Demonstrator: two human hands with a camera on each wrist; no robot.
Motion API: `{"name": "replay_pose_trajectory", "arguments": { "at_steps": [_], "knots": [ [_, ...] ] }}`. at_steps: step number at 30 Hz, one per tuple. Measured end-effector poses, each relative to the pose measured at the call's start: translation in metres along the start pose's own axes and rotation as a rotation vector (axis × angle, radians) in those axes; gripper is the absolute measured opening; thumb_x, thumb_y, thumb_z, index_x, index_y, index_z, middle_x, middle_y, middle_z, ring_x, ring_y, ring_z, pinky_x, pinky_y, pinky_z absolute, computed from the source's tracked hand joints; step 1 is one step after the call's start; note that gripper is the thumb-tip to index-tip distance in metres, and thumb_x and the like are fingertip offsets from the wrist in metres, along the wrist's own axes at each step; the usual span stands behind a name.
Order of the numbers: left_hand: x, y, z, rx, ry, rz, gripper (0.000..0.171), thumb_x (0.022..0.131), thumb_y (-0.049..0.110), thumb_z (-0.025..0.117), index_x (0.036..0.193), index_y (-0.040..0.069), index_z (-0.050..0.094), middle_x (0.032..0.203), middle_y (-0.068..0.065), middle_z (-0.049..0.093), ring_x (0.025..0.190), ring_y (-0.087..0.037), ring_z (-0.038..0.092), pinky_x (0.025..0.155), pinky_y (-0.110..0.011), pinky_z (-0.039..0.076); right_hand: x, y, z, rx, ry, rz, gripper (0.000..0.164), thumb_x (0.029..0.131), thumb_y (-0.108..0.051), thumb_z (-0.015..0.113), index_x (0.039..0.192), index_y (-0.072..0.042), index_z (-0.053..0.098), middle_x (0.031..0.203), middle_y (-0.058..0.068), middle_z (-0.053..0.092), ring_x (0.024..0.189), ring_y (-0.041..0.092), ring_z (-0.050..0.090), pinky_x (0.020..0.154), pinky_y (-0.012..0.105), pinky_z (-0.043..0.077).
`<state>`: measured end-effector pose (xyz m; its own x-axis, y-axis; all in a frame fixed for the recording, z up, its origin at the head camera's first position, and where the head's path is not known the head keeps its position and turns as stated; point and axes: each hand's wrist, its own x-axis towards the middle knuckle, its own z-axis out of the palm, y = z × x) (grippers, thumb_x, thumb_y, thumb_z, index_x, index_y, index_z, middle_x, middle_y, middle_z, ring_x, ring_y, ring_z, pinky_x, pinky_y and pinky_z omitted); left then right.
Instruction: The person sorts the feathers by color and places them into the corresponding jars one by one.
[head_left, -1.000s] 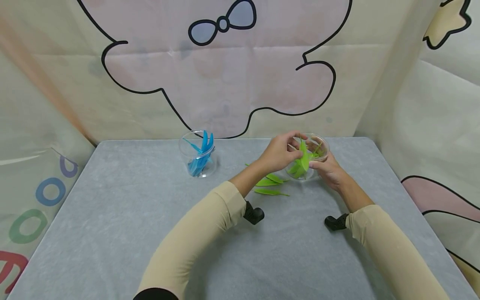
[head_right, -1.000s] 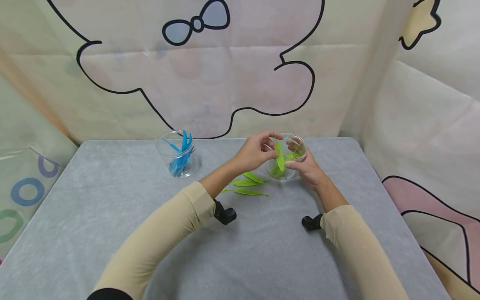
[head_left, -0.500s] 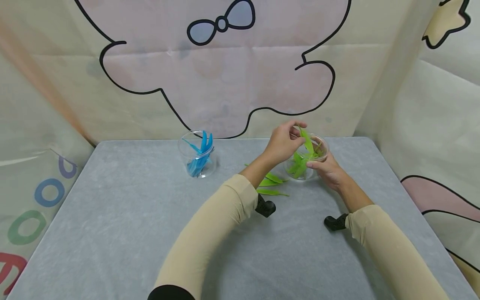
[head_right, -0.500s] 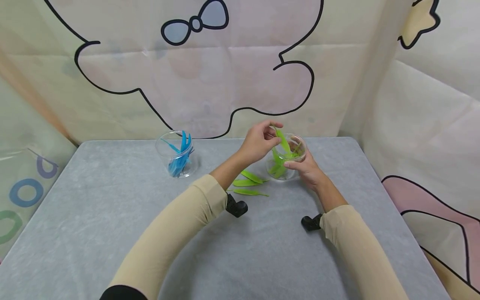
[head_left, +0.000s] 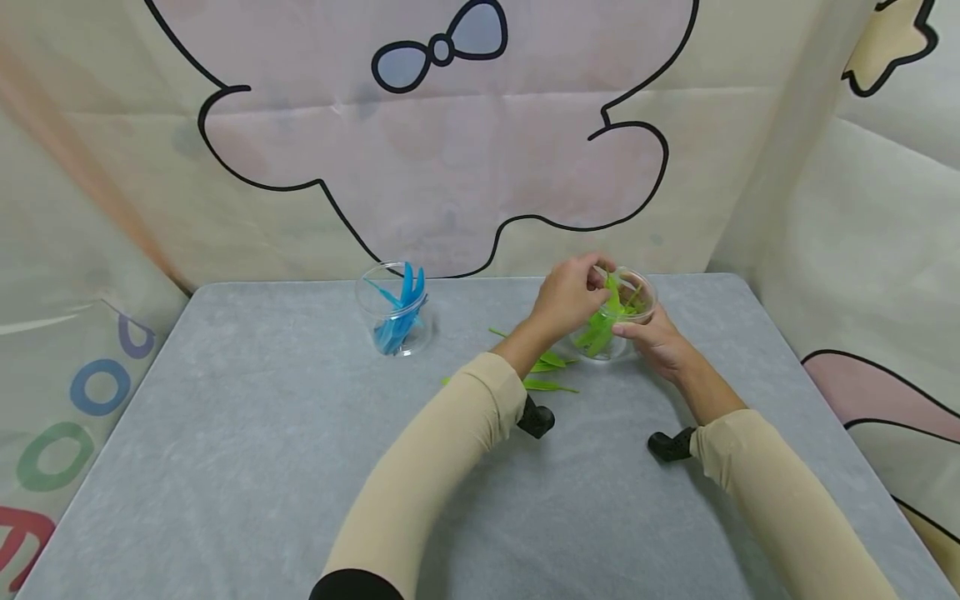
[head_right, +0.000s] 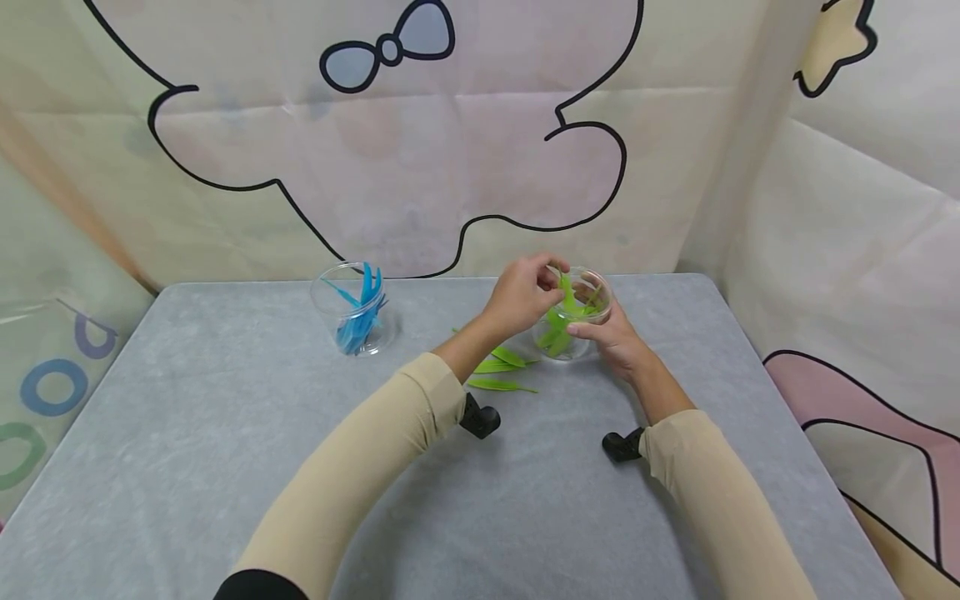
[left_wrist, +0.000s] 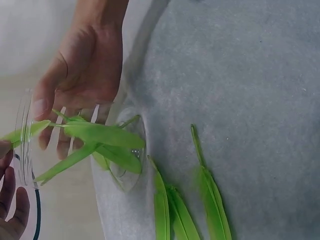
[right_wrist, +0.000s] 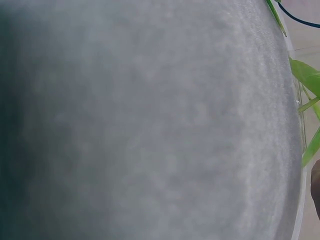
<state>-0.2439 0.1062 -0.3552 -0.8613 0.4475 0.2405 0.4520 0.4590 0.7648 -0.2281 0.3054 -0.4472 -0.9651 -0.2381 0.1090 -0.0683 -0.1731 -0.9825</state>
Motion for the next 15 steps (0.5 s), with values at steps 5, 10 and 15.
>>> {"name": "replay_pose_trajectory", "arguments": {
  "at_steps": [5,10,15],
  "knots": [
    [-0.0004,-0.0003,0.0010,0.043,-0.029,-0.004,0.030,0.093,0.012,0.071,0.122,0.014,0.066,0.091,0.008,0.067,0.084,-0.005,0.059,0.069,-0.019,0.045,0.0002,0.0004,-0.0001,0.011,-0.012,-0.014,0.075,0.087,0.016,0.054,0.148,-0.021,0.031,0.145,-0.001,0.040,0.128,0.010,0.043,0.102,0.019,0.038],
    [-0.0021,-0.0008,0.0001,0.061,-0.053,0.003,0.034,0.093,0.012,0.070,0.127,0.015,0.064,0.096,0.008,0.068,0.086,-0.006,0.059,0.068,-0.020,0.046,0.0011,0.0014,-0.0010,0.034,-0.017,-0.032,0.077,0.087,0.019,0.053,0.152,-0.015,0.027,0.143,0.002,0.040,0.127,0.011,0.043,0.101,0.019,0.040],
    [-0.0017,-0.0022,-0.0002,0.065,-0.064,0.022,0.037,0.094,0.012,0.070,0.130,0.015,0.063,0.098,0.006,0.070,0.094,-0.008,0.062,0.075,-0.022,0.047,0.0015,0.0026,-0.0018,0.000,-0.013,-0.035,0.077,0.087,0.018,0.054,0.149,-0.021,0.031,0.142,0.000,0.040,0.134,0.016,0.033,0.103,0.021,0.034]
  ]
}}
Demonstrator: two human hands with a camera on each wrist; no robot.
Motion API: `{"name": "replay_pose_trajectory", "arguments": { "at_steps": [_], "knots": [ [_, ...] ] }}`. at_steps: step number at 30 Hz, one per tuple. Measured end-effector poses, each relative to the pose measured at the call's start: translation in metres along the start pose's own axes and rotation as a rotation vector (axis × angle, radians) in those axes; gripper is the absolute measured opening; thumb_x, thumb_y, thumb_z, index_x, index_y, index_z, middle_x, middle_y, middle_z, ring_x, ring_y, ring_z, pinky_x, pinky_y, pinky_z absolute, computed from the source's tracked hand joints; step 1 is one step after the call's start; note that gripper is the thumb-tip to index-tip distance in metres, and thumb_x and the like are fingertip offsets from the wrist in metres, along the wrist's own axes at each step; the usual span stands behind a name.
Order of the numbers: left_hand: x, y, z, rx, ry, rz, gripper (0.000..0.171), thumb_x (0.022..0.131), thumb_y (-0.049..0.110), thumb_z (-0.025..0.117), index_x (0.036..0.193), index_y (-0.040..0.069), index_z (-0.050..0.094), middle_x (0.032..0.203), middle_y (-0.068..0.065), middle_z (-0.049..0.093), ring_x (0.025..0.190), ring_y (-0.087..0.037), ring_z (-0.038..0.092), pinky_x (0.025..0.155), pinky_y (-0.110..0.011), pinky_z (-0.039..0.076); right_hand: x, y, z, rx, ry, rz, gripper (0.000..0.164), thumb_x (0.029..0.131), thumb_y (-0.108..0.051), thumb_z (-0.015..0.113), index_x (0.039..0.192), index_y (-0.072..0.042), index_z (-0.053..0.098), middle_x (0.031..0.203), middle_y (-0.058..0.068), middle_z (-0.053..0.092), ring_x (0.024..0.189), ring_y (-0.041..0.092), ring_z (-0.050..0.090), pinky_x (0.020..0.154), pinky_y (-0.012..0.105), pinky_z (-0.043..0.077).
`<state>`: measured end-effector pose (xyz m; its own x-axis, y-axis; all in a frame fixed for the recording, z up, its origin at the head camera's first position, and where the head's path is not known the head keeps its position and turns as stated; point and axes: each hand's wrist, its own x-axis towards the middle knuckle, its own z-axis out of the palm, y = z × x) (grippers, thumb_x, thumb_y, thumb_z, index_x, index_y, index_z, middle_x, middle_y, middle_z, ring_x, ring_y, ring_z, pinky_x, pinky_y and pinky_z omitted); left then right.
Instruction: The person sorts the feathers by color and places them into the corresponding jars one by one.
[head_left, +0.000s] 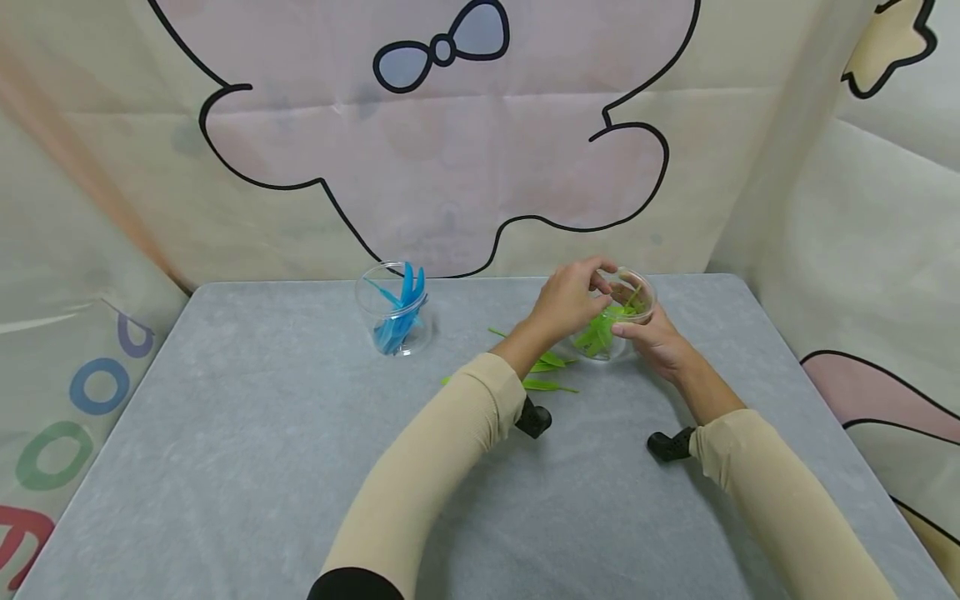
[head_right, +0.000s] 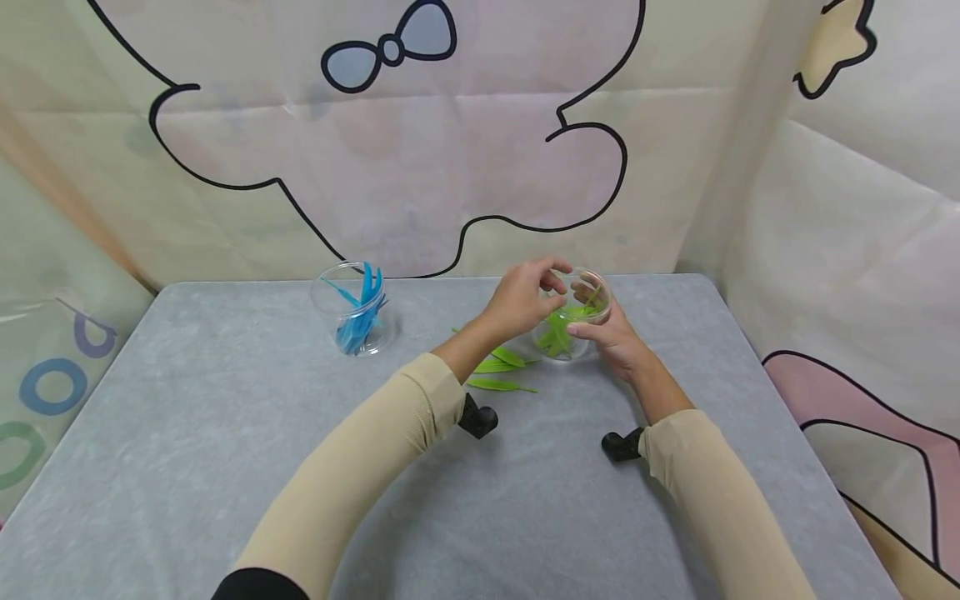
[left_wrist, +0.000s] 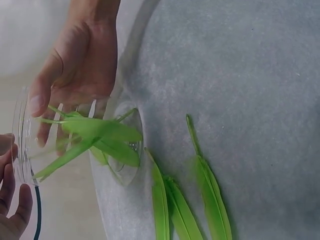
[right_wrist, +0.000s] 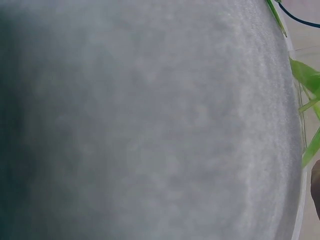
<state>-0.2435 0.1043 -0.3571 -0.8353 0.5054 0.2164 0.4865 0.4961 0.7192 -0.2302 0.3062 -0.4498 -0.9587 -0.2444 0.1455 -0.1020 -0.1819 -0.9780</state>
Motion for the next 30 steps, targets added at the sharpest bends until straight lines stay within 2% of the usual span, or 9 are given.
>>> {"name": "replay_pose_trajectory", "arguments": {
  "at_steps": [4,8,13,15,17,19,22,26,30],
  "knots": [
    [-0.001,-0.002,-0.001,-0.002,-0.021,0.013,0.038,0.095,0.014,0.069,0.132,0.016,0.062,0.105,0.005,0.071,0.104,-0.010,0.061,0.084,-0.023,0.047,0.000,0.001,0.000,-0.020,0.003,0.008,0.076,0.087,0.017,0.054,0.148,-0.024,0.034,0.144,-0.001,0.038,0.139,0.020,0.026,0.105,0.023,0.031],
    [-0.003,-0.006,-0.003,-0.049,-0.016,0.048,0.039,0.095,0.012,0.068,0.134,0.014,0.061,0.112,0.001,0.070,0.105,-0.012,0.061,0.085,-0.022,0.048,0.001,0.002,0.000,-0.026,0.005,0.015,0.078,0.088,0.016,0.054,0.151,-0.021,0.030,0.148,0.002,0.034,0.143,0.025,0.018,0.105,0.024,0.030],
    [-0.009,-0.017,-0.005,-0.101,0.093,0.122,0.036,0.093,0.010,0.071,0.128,0.009,0.063,0.115,-0.004,0.067,0.101,-0.015,0.062,0.082,-0.019,0.048,0.001,0.002,0.001,-0.025,0.029,0.020,0.075,0.087,0.014,0.058,0.147,-0.023,0.033,0.151,0.007,0.032,0.145,0.030,0.016,0.103,0.023,0.033],
    [-0.012,-0.023,-0.005,-0.122,0.139,0.132,0.032,0.091,0.008,0.072,0.123,0.007,0.065,0.111,-0.006,0.067,0.095,-0.014,0.063,0.080,-0.017,0.048,0.001,0.002,0.001,-0.022,0.034,0.013,0.075,0.086,0.013,0.059,0.147,-0.023,0.033,0.151,0.009,0.032,0.145,0.032,0.015,0.102,0.022,0.034],
    [-0.016,-0.029,-0.006,-0.150,0.146,0.123,0.029,0.091,0.007,0.072,0.119,0.006,0.066,0.105,-0.005,0.067,0.089,-0.013,0.064,0.077,-0.017,0.048,0.001,0.002,0.001,-0.015,0.034,0.007,0.075,0.086,0.014,0.059,0.147,-0.022,0.033,0.152,0.011,0.031,0.145,0.032,0.015,0.102,0.022,0.034],
    [-0.021,-0.036,-0.007,-0.181,0.114,0.108,0.026,0.091,0.006,0.072,0.116,0.005,0.067,0.099,-0.005,0.068,0.085,-0.012,0.063,0.075,-0.017,0.049,0.001,0.002,0.001,-0.011,0.034,0.005,0.076,0.086,0.014,0.059,0.147,-0.021,0.033,0.151,0.011,0.031,0.144,0.031,0.016,0.103,0.022,0.034],
    [-0.028,-0.046,-0.008,-0.192,0.026,0.091,0.021,0.090,0.005,0.072,0.111,0.005,0.069,0.092,-0.004,0.068,0.081,-0.013,0.064,0.074,-0.018,0.050,0.001,0.002,0.001,-0.008,0.032,0.006,0.077,0.085,0.015,0.059,0.147,-0.022,0.034,0.151,0.010,0.032,0.144,0.029,0.018,0.103,0.022,0.034],
    [-0.035,-0.057,-0.007,-0.192,-0.077,0.092,0.017,0.089,0.003,0.073,0.106,0.002,0.070,0.089,-0.007,0.069,0.078,-0.016,0.064,0.070,-0.019,0.051,0.001,0.002,0.001,-0.008,0.031,0.004,0.078,0.085,0.016,0.060,0.148,-0.022,0.034,0.146,0.001,0.039,0.144,0.028,0.018,0.102,0.022,0.033],
    [-0.041,-0.066,-0.003,-0.202,-0.186,0.079,0.020,0.089,0.001,0.073,0.108,-0.002,0.069,0.090,-0.010,0.071,0.078,-0.015,0.065,0.069,-0.019,0.051,0.001,0.001,0.001,-0.008,0.032,0.007,0.080,0.084,0.016,0.061,0.149,-0.019,0.032,0.142,-0.004,0.042,0.145,0.030,0.016,0.102,0.022,0.033]
  ]
}}
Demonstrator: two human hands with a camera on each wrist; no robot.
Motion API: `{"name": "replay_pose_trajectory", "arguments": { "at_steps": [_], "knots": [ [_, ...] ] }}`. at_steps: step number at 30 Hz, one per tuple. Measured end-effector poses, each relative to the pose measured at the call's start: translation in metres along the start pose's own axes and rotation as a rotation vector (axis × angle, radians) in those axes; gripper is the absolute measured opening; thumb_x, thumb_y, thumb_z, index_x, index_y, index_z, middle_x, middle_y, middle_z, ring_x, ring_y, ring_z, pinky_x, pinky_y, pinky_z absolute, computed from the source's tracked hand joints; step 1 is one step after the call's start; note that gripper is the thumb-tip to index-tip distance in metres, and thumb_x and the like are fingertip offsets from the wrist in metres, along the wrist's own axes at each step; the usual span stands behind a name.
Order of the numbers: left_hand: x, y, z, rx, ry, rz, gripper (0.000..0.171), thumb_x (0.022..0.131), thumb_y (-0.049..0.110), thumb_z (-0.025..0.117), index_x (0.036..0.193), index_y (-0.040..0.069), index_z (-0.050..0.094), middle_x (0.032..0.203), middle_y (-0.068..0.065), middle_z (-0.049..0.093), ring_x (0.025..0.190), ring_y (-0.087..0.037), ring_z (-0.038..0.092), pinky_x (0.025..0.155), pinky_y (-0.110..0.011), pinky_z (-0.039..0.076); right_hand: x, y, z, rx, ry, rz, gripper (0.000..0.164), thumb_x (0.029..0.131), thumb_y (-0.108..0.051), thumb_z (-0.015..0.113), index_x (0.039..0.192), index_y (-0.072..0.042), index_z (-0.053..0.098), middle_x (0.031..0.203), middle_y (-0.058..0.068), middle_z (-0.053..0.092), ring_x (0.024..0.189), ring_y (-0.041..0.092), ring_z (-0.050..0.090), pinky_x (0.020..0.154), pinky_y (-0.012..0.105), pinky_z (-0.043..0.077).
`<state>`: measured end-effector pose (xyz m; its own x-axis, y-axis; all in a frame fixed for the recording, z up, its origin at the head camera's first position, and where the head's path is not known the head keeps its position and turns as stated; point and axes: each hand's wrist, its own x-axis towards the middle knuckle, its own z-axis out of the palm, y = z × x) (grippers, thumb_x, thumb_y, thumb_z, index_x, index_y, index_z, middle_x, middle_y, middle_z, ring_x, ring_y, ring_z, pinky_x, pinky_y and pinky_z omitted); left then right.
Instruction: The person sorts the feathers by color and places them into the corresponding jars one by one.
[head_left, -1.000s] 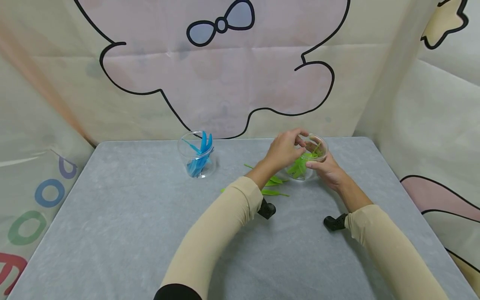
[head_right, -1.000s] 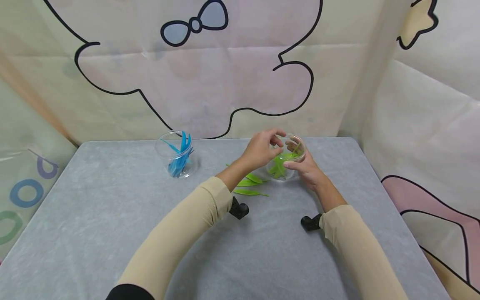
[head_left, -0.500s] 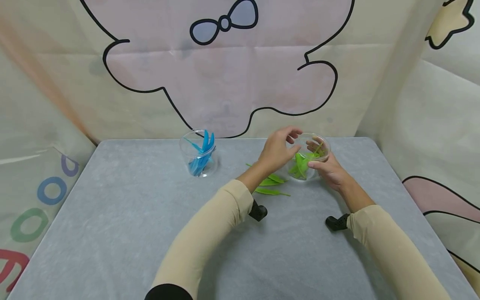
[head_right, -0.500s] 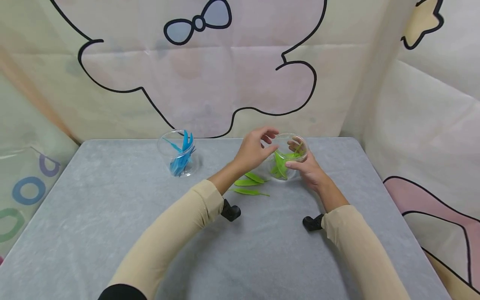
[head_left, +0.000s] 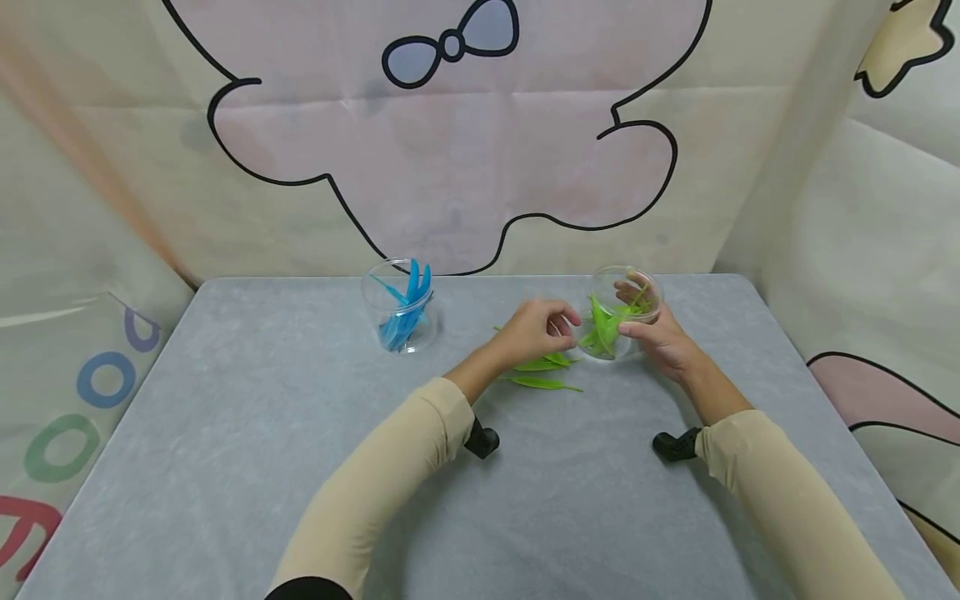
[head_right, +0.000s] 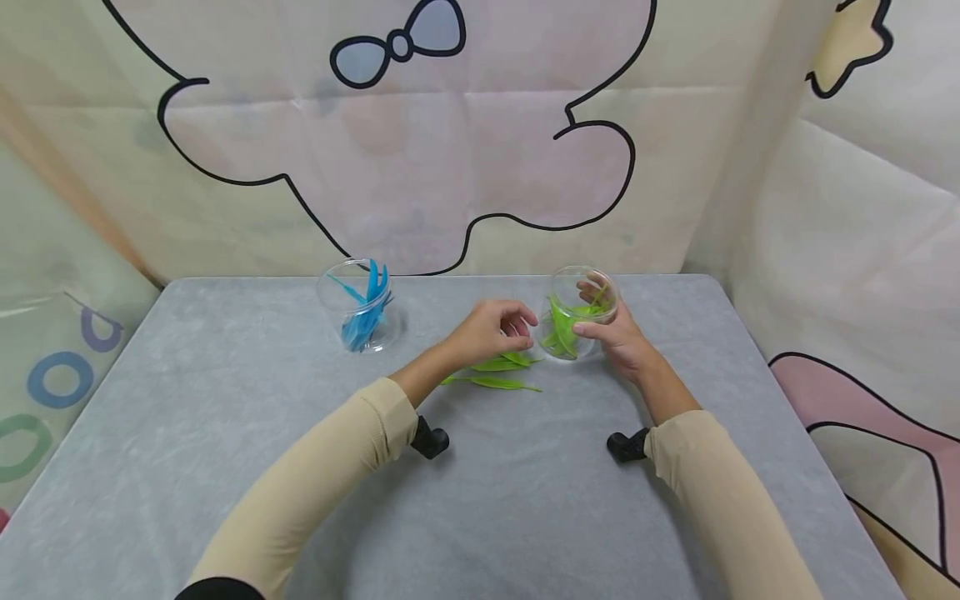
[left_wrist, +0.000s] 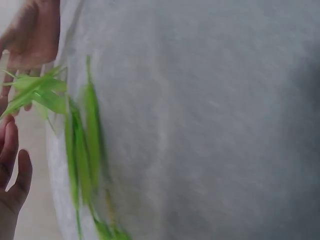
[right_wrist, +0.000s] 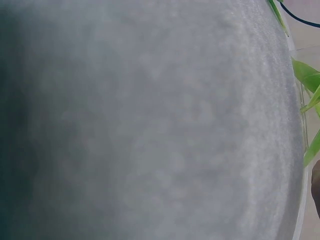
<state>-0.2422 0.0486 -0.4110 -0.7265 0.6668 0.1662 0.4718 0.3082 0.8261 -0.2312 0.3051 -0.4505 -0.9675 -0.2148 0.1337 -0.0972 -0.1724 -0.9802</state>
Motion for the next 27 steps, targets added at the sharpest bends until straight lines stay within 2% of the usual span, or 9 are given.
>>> {"name": "replay_pose_trajectory", "arguments": {
  "at_steps": [4,8,15,21,27],
  "knots": [
    [-0.007,-0.009,0.002,0.009,-0.114,-0.045,0.026,0.090,0.004,0.073,0.115,-0.002,0.068,0.092,-0.008,0.072,0.081,-0.013,0.067,0.073,-0.019,0.052,0.000,0.000,0.000,0.006,0.002,0.000,0.081,0.084,0.015,0.063,0.150,-0.018,0.031,0.142,-0.005,0.043,0.147,0.033,0.013,0.103,0.021,0.034],
    [-0.015,-0.015,0.004,0.037,-0.181,-0.075,0.027,0.090,0.004,0.072,0.116,0.001,0.069,0.092,-0.005,0.072,0.081,-0.012,0.068,0.074,-0.020,0.053,0.000,-0.001,0.001,0.014,0.006,-0.001,0.080,0.083,0.012,0.067,0.149,-0.020,0.033,0.142,-0.004,0.044,0.146,0.030,0.016,0.103,0.021,0.033],
    [-0.023,-0.022,0.004,0.105,-0.223,-0.068,0.024,0.089,0.002,0.073,0.112,0.004,0.070,0.089,-0.003,0.072,0.079,-0.011,0.067,0.076,-0.020,0.052,0.000,-0.001,0.001,0.019,0.018,0.010,0.080,0.083,0.015,0.064,0.148,-0.021,0.034,0.143,-0.003,0.043,0.146,0.029,0.016,0.104,0.022,0.033],
    [-0.029,-0.022,0.004,0.169,-0.264,-0.078,0.026,0.089,0.004,0.073,0.115,0.006,0.070,0.093,-0.002,0.072,0.083,-0.010,0.065,0.079,-0.021,0.050,0.000,-0.001,0.001,0.021,0.019,0.010,0.080,0.082,0.016,0.061,0.147,-0.021,0.035,0.143,-0.003,0.043,0.145,0.028,0.017,0.104,0.022,0.033],
    [-0.032,-0.021,0.002,0.197,-0.270,-0.073,0.028,0.088,0.003,0.074,0.116,0.007,0.070,0.095,-0.003,0.073,0.084,-0.011,0.065,0.080,-0.022,0.050,-0.001,0.000,0.001,0.018,0.009,0.004,0.079,0.083,0.016,0.062,0.148,-0.022,0.034,0.144,-0.002,0.042,0.147,0.033,0.012,0.104,0.022,0.032]
  ]
}}
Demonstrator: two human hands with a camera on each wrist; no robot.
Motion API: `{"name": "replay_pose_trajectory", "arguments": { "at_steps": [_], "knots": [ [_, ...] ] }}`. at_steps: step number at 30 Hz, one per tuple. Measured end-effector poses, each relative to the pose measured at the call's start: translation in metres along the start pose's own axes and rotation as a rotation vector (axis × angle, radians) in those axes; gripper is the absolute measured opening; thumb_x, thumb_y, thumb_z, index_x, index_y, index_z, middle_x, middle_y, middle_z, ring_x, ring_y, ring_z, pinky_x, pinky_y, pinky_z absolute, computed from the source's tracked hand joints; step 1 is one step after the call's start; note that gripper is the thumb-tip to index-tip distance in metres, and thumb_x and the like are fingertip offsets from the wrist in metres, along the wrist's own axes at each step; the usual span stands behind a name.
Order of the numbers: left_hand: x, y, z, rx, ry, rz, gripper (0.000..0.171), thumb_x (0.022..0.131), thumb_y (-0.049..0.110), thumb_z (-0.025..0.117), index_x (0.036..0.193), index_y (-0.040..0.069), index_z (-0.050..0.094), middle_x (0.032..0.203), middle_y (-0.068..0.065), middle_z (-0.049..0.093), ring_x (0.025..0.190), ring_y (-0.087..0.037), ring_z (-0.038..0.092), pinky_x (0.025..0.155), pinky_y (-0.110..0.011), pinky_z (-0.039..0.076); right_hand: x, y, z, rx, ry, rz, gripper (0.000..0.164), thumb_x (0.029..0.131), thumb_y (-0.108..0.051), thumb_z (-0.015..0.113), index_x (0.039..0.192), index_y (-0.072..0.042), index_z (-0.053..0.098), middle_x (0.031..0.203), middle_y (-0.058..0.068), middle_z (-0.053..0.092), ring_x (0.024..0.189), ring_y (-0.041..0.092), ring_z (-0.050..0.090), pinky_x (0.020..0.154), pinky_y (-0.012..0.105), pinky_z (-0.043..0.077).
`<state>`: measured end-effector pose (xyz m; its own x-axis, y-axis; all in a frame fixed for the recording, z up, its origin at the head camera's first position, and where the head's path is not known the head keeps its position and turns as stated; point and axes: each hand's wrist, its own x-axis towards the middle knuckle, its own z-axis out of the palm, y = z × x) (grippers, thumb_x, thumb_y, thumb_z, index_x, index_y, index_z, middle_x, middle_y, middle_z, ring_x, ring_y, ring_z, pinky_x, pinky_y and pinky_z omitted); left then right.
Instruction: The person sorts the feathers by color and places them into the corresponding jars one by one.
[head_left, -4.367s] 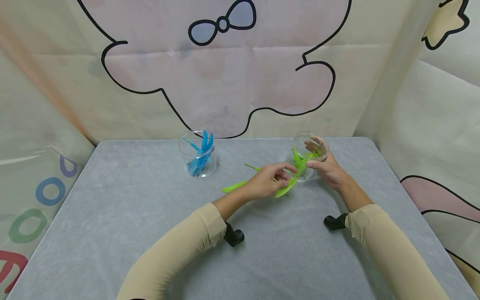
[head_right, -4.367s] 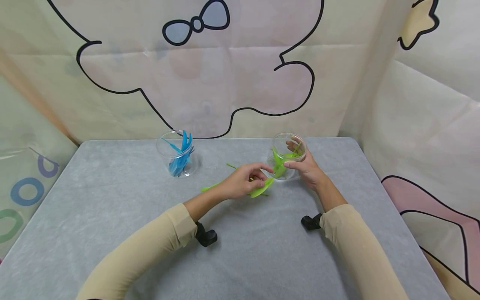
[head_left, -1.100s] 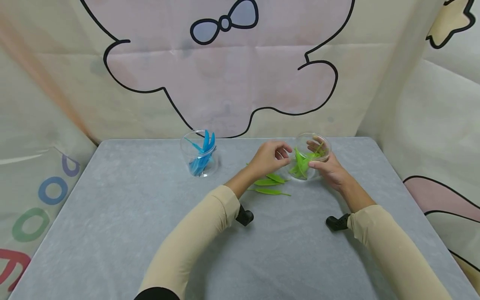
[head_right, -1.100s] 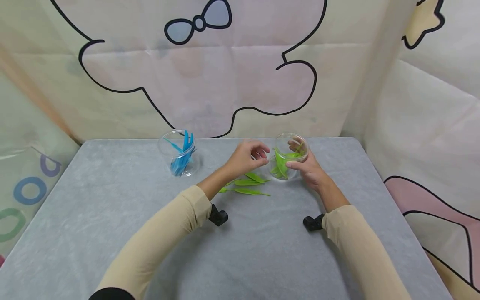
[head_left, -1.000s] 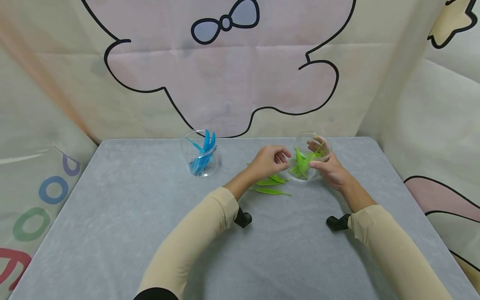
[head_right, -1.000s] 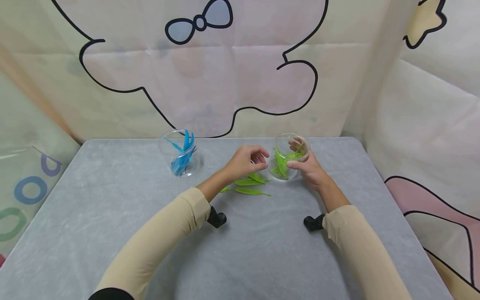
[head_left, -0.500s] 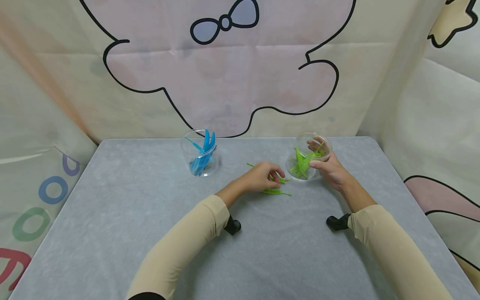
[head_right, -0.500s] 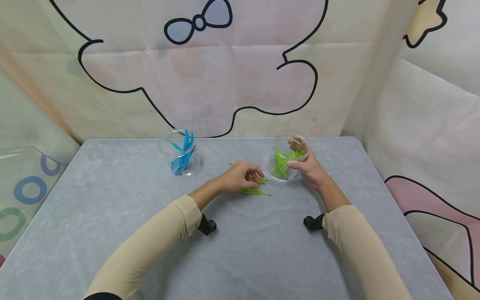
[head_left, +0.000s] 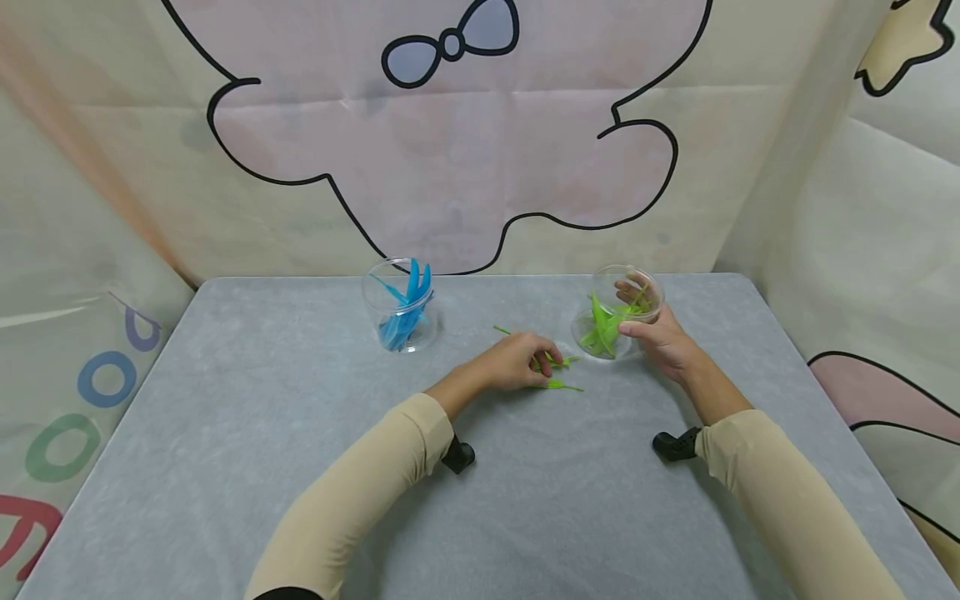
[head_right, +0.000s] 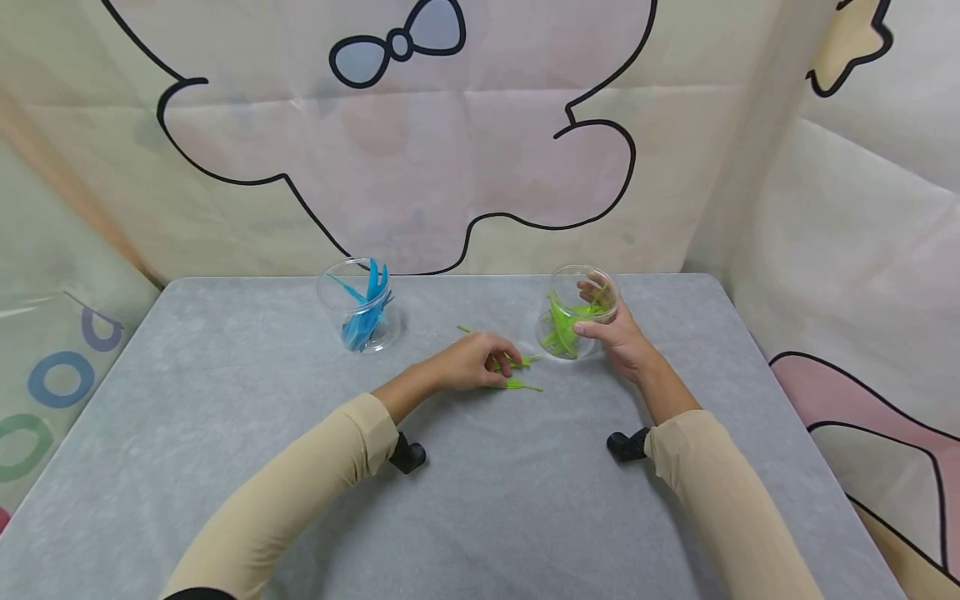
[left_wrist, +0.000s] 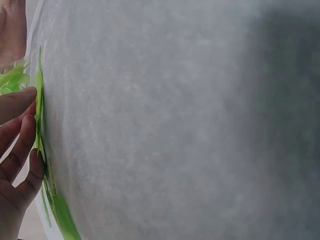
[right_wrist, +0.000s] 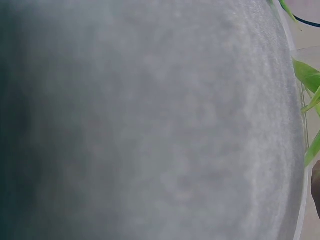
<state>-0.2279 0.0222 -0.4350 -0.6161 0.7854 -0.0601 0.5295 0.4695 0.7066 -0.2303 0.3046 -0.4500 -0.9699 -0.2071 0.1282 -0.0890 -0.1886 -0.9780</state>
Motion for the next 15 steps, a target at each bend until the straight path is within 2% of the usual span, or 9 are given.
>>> {"name": "replay_pose_trajectory", "arguments": {
  "at_steps": [15],
  "knots": [
    [-0.0021,-0.0002,0.0044,0.069,0.006,0.001,0.031,0.088,0.000,0.071,0.118,0.009,0.070,0.091,0.004,0.070,0.081,-0.007,0.063,0.075,-0.020,0.049,0.0001,0.0009,-0.0007,-0.001,-0.007,-0.005,0.081,0.084,0.017,0.059,0.151,-0.019,0.031,0.142,-0.005,0.043,0.146,0.033,0.012,0.104,0.022,0.032]
  ]
}}
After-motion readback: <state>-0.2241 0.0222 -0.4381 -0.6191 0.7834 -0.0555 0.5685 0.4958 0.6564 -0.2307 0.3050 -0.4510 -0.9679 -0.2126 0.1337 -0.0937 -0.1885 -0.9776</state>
